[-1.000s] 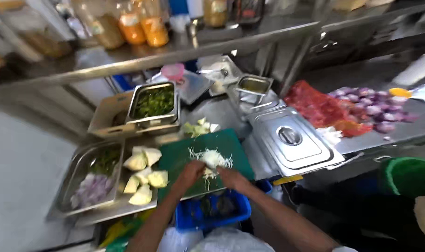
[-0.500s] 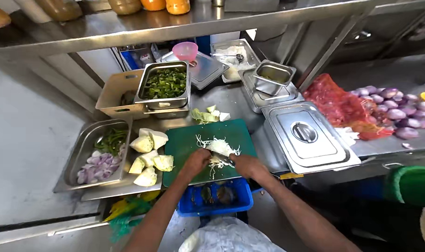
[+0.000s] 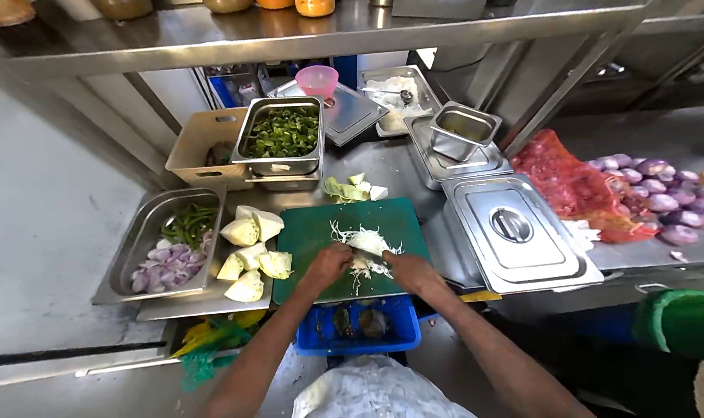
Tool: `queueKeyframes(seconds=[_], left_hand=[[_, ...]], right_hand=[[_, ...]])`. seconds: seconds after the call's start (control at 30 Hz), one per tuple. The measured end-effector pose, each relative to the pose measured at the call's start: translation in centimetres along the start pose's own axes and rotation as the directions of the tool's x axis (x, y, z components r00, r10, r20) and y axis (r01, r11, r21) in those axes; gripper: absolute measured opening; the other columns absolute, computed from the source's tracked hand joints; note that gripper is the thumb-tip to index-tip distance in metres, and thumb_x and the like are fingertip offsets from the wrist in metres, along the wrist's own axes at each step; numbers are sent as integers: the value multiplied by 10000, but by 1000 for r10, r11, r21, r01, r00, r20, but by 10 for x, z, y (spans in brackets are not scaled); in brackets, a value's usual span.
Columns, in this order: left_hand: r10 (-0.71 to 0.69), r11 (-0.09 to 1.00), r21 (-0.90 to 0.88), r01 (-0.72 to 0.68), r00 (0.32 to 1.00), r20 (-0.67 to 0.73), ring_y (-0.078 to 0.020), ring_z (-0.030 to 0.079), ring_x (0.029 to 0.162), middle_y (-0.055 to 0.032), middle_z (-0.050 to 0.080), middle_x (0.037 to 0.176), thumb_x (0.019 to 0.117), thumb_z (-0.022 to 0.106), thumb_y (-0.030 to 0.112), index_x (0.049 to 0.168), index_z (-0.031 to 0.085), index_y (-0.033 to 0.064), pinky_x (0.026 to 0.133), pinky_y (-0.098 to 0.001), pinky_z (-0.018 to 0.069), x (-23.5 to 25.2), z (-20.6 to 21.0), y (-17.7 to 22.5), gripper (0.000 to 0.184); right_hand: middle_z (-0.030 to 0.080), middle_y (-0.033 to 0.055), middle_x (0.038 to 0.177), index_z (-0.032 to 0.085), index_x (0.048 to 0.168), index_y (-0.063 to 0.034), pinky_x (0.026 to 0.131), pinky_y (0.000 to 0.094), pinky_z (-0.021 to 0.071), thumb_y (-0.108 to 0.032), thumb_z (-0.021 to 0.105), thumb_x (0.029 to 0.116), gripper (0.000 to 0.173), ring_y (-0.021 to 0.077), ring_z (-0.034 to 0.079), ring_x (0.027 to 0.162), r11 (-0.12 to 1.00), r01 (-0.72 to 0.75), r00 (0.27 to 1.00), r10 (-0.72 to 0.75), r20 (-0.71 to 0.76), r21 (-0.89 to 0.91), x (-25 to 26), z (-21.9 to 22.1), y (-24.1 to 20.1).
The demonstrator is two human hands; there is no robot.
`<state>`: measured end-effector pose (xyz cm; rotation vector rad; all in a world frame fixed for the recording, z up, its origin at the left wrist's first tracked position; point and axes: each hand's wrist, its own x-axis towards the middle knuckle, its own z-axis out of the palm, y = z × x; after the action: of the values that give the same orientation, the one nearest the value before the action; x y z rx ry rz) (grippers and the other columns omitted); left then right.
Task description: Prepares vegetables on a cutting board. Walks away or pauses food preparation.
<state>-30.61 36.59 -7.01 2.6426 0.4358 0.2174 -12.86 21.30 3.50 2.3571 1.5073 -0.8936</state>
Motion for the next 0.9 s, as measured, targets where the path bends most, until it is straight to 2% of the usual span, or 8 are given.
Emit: queueKeyframes(seconds=[0.1,0.2,0.37,0.43,0.53,0.7,0.83,0.9], left_hand=[[33,999,-18,-34,999,-27,-253,686,1094,-103,735,1071,951,688,81,951,765,32,1030,-414,536,-1,4,-2,91],[6,1000,-30,-6,1000,6,-256,675,1120,-111,728,1101,959,677,83,965,762,27,1044,-414,527,1,1,0,103],[19,999,-43,-20,1000,-21,-266,667,1152,-118,725,1128,969,667,83,982,764,25,1063,-421,515,-1,1,-1,114],[24,998,-50,-27,998,-56,-269,678,1131,-121,731,1106,957,681,72,956,764,21,1045,-420,529,-2,4,-1,97],[-4,999,-48,2,999,-33,-266,674,1139,-120,724,1128,961,677,81,954,760,26,1042,-418,532,-2,3,0,100],[-7,996,-84,2,998,-60,-257,665,1171,-116,722,1158,965,667,69,971,767,23,1074,-412,515,-5,5,-2,110],[-11,998,-70,8,999,-38,-245,662,1161,-101,718,1154,979,641,68,987,763,39,1059,-404,523,-6,7,0,126],[-16,997,-73,14,1000,-26,-245,658,1166,-99,713,1162,983,628,55,996,761,36,1058,-401,522,-6,4,1,136]], right_hand=[[711,186,1098,580,1346,-193,810,613,555,-127,587,984,368,412,696,1026,1000,-15,1000,15,12,-2,1,3,-6],[686,222,1154,474,1433,-155,852,640,553,-133,533,1027,411,437,689,1058,996,11,997,-18,76,89,35,35,-12],[708,184,1108,574,1344,-203,820,619,549,-143,567,1006,344,410,691,1038,999,13,998,-12,63,-30,5,-6,-2],[710,184,1118,577,1353,-195,820,620,551,-137,576,994,364,412,693,1037,1000,1,999,0,49,-14,9,5,-6],[691,217,1153,481,1431,-171,848,643,554,-146,509,1046,387,439,693,1055,996,21,997,-28,77,83,36,33,-14],[710,177,1094,575,1339,-207,821,623,549,-165,574,1010,332,407,695,1021,999,26,997,-23,72,-37,6,-7,-1],[696,210,1119,499,1403,-174,823,643,558,-142,552,1018,390,427,699,1028,998,11,996,-16,91,57,36,31,-13],[700,212,1128,495,1417,-194,828,655,552,-144,547,1023,401,436,696,1038,998,30,996,-35,80,62,39,26,-12]])
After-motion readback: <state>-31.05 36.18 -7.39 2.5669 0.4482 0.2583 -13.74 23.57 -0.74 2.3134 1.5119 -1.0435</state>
